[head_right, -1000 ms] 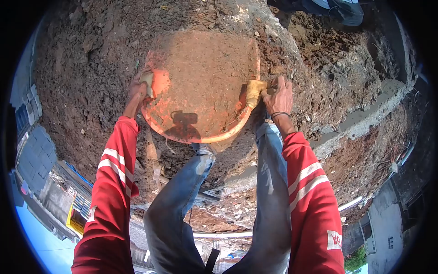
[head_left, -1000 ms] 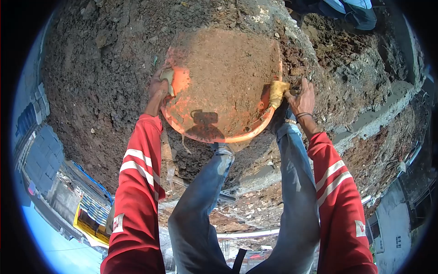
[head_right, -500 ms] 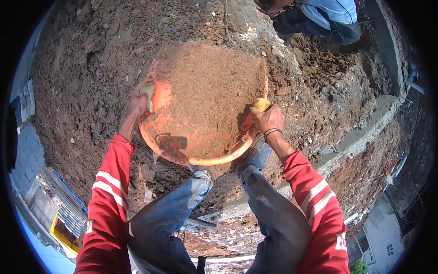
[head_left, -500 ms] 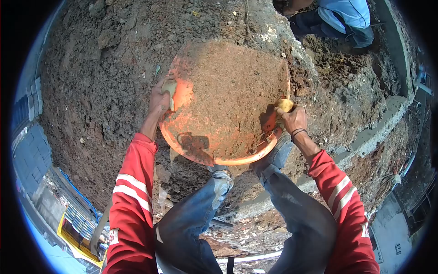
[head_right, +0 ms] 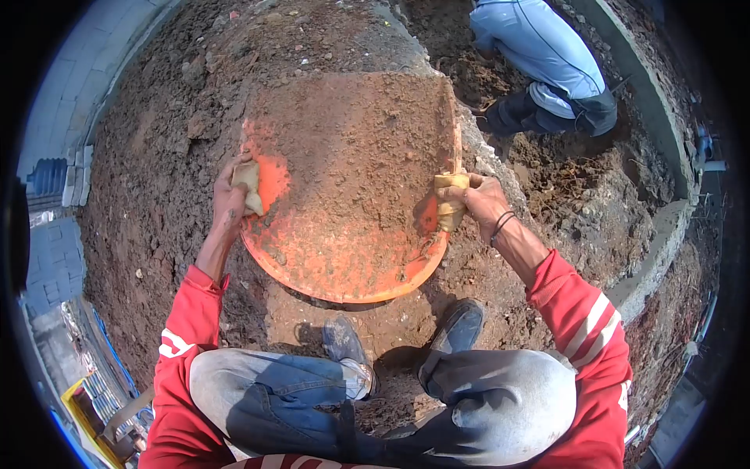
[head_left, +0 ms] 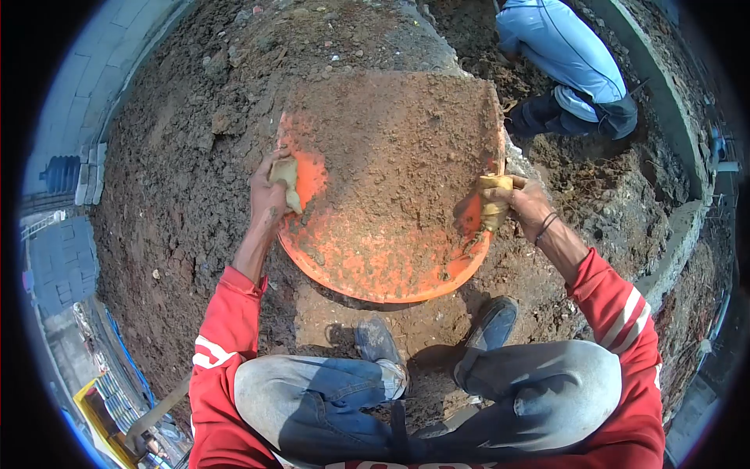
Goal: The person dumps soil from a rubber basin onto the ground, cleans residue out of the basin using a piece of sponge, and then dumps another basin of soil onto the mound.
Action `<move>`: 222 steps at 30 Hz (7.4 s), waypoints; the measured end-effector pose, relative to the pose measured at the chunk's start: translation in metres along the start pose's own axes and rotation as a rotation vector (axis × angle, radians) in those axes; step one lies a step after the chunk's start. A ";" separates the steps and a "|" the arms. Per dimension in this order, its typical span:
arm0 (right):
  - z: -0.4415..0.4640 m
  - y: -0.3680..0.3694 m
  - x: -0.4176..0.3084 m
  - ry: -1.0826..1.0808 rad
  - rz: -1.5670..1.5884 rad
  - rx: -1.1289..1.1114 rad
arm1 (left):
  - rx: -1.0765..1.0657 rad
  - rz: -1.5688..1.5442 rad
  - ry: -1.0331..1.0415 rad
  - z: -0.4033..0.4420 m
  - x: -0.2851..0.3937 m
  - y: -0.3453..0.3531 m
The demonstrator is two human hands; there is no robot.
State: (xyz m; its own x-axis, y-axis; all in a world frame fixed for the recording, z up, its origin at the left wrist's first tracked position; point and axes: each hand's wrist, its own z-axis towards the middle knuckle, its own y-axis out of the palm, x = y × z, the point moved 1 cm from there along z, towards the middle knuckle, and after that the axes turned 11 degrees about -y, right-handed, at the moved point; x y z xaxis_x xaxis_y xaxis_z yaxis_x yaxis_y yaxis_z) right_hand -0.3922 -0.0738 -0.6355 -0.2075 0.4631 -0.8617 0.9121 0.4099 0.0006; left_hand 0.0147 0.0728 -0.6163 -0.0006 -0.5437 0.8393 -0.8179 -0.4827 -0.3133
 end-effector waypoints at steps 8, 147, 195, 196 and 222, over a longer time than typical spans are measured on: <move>0.006 0.025 0.044 -0.254 0.260 0.100 | 0.062 0.143 0.060 -0.003 0.010 -0.013; -0.478 -0.328 0.304 0.202 -0.645 1.684 | -0.113 1.692 0.663 -0.170 -0.041 -0.031; 0.019 0.260 0.106 -1.202 -0.914 -0.399 | 0.539 -0.114 -0.028 -0.148 -0.128 0.019; 0.004 0.255 0.121 -1.203 -0.891 -0.407 | 0.579 -0.113 -0.015 -0.145 -0.129 0.020; 0.032 0.194 0.087 -1.137 -0.957 -0.347 | 0.571 -0.210 -0.065 -0.149 -0.117 0.015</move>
State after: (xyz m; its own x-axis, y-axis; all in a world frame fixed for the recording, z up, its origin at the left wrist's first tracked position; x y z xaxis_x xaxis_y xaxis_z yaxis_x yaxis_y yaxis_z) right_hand -0.2219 0.0206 -0.7268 -0.1319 -0.8389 -0.5280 0.4383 0.4284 -0.7902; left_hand -0.0828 0.2318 -0.6530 0.1770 -0.4289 0.8858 -0.3594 -0.8660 -0.3475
